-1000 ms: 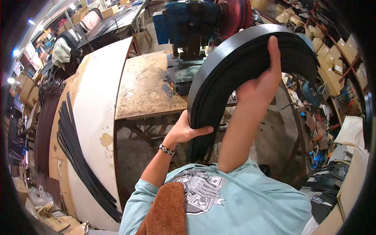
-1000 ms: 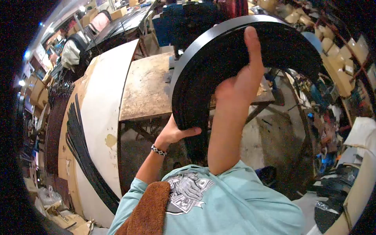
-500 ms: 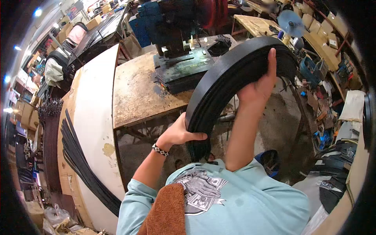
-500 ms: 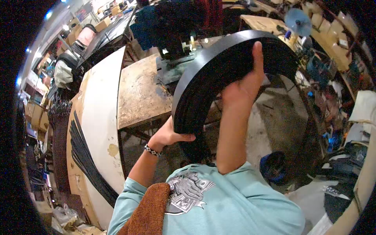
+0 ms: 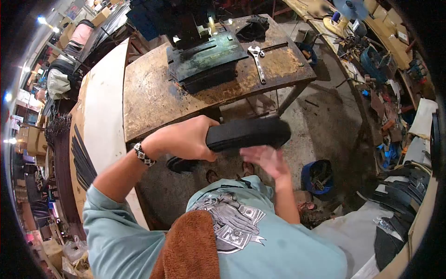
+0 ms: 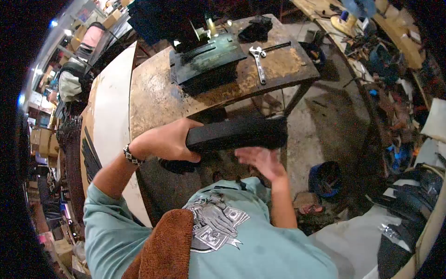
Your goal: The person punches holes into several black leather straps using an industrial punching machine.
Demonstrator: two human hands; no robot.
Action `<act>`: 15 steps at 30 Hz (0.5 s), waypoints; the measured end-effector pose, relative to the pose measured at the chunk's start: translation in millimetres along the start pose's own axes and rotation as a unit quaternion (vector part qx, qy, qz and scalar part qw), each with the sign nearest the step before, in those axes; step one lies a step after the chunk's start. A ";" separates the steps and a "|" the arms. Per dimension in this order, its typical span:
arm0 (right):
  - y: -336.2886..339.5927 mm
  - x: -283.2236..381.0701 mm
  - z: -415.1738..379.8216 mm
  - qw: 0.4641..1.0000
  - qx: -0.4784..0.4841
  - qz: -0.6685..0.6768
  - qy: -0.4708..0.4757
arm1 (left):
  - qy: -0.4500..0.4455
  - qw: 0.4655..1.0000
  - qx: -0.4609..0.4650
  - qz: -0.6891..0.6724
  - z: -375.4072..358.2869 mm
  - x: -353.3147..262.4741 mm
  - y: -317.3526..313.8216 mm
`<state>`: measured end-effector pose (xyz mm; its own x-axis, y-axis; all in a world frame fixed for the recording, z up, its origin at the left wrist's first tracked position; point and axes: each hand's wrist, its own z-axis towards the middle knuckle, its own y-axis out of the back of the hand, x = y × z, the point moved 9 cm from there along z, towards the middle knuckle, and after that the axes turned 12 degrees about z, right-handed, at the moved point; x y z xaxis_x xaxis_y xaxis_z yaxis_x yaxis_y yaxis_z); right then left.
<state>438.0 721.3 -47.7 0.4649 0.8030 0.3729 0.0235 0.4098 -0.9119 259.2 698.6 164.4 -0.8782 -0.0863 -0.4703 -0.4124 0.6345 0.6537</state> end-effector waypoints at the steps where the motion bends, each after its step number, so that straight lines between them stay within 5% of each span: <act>1: 7.0 -13.5 -27.2 0.994 -0.018 -0.081 -0.067 | -0.013 1.000 0.016 0.010 2.0 -4.7 -2.6; 4: 20.2 17.0 -90.1 0.899 -0.122 -0.304 -0.290 | -0.033 0.996 0.054 0.066 0.6 -12.9 -6.7; 7: -23.2 110.6 -68.5 0.937 -0.103 -0.333 -0.022 | -0.017 0.984 0.095 0.149 -9.3 -18.0 -10.8; 9: -106.0 127.2 18.4 0.919 0.021 -0.387 0.064 | -0.012 0.978 0.119 0.169 -18.6 -21.5 -11.5; 11: -141.9 78.3 88.5 0.856 0.228 -0.462 -0.036 | -0.021 0.977 0.137 0.164 -25.6 -17.7 -15.5; 13: -150.3 7.5 103.4 0.843 0.335 -0.367 -0.207 | -0.015 0.975 0.149 0.162 -38.2 -9.9 -13.6; 14: -154.1 -23.9 92.4 0.854 0.312 -0.253 -0.330 | -0.003 0.975 0.154 0.159 -45.5 -4.9 -12.5; 15: -152.6 -33.6 91.9 0.848 0.256 -0.274 -0.375 | 0.010 0.976 0.158 0.150 -53.9 1.2 -14.1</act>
<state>337.5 671.6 94.6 -0.1898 0.4020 0.8957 -0.4232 0.7897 -0.4441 250.9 648.2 186.6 -0.9538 0.1265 -0.2726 -0.0438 0.8388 0.5426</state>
